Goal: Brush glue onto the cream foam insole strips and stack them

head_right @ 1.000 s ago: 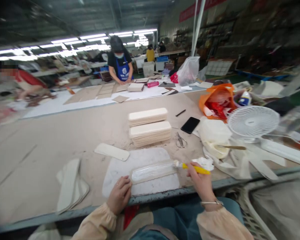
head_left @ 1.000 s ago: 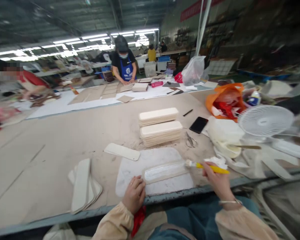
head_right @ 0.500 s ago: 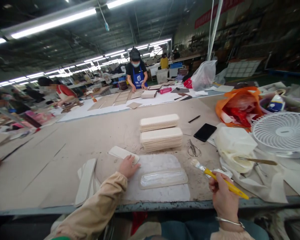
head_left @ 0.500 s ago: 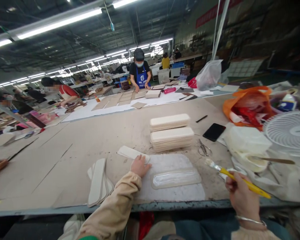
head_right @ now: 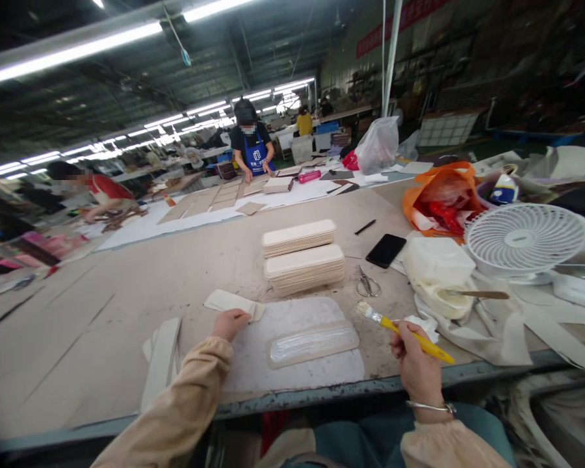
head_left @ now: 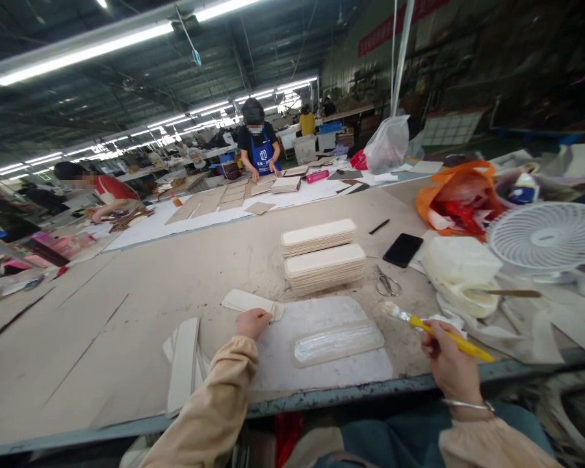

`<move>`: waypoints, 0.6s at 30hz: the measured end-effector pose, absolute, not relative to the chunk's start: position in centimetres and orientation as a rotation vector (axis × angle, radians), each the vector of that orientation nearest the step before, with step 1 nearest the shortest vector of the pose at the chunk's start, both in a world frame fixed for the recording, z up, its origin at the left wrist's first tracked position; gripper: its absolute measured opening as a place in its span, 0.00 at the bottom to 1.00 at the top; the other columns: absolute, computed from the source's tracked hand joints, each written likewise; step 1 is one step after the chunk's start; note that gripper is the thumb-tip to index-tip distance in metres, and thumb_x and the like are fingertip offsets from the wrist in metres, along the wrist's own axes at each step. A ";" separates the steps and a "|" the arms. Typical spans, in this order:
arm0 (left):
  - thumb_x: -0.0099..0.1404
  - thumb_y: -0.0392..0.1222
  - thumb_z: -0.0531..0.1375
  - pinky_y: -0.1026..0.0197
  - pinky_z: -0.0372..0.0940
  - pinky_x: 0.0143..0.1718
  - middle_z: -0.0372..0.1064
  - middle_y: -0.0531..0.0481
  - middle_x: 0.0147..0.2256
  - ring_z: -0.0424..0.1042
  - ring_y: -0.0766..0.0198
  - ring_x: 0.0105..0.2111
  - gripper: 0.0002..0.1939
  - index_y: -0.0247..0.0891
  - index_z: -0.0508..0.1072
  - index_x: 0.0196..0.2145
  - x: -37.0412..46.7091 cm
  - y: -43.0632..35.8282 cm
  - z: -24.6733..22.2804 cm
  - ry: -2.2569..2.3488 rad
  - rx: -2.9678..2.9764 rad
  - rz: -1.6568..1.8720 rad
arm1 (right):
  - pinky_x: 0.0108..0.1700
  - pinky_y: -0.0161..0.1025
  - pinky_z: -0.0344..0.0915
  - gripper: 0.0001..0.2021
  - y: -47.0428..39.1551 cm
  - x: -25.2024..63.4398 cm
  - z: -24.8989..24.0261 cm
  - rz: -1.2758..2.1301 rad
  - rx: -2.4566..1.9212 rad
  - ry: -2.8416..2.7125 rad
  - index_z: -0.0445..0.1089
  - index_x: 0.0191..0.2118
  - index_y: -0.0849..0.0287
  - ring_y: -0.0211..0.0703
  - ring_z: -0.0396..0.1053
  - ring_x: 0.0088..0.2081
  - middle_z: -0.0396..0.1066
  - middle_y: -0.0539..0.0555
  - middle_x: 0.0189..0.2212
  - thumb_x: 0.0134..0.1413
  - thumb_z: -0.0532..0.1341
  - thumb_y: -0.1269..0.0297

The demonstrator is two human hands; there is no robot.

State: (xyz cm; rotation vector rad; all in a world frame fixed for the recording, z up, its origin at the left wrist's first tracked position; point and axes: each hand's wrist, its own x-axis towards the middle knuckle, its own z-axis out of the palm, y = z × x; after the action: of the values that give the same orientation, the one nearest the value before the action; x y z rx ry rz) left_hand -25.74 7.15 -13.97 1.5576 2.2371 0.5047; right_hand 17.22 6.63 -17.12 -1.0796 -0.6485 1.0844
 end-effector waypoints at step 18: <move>0.62 0.48 0.54 0.61 0.67 0.31 0.73 0.51 0.22 0.74 0.64 0.28 0.10 0.42 0.70 0.32 -27.6 4.1 -13.3 2.044 0.808 1.163 | 0.16 0.37 0.48 0.12 6.3 17.4 -18.2 1.081 -1.127 -0.710 0.72 0.29 0.55 0.36 0.56 0.18 0.61 0.53 0.19 0.39 0.67 0.53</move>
State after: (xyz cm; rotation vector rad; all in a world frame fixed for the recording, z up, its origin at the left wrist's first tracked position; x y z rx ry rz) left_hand -27.65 4.09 -13.28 0.8079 2.0440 1.1626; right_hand 17.37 6.29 -18.21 -1.1275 -0.7103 1.0815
